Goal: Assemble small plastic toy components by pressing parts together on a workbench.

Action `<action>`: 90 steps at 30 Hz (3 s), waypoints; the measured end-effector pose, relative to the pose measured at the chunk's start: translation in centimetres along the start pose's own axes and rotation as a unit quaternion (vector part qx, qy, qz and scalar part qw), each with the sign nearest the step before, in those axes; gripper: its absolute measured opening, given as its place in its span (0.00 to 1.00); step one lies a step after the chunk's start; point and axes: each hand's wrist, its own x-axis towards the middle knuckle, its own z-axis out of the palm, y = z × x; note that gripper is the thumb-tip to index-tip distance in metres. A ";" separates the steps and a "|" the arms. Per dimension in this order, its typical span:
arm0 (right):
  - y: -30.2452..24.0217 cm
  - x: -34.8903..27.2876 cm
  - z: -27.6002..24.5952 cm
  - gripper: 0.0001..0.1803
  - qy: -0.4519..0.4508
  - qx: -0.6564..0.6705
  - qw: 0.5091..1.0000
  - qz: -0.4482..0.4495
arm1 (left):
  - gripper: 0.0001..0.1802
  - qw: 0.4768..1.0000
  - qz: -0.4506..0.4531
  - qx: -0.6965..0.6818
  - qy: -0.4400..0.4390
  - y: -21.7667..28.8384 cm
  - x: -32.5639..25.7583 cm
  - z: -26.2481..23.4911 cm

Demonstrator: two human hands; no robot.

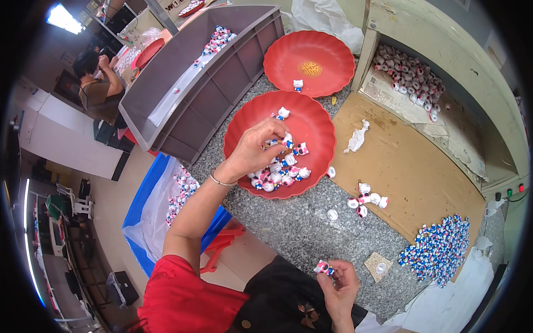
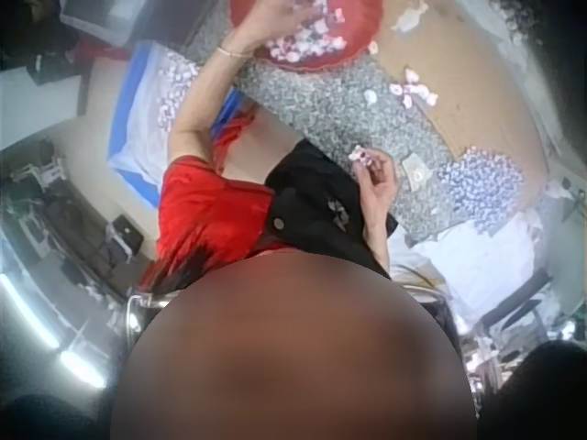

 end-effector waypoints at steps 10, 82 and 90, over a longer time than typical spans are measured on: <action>-0.1 -0.1 0.3 0.16 -0.003 -0.001 1.000 0.006 | 0.14 0.995 -0.011 -0.096 0.020 0.1 -0.3 0.2; 0.7 -0.7 -0.2 0.15 0.015 -0.008 1.000 -0.019 | 0.16 0.998 -0.060 0.022 0.030 1.5 -0.1 0.3; 0.4 -0.2 1.0 0.15 -0.022 -0.013 0.998 -0.049 | 0.19 0.990 0.100 -0.035 0.093 4.0 -2.9 2.5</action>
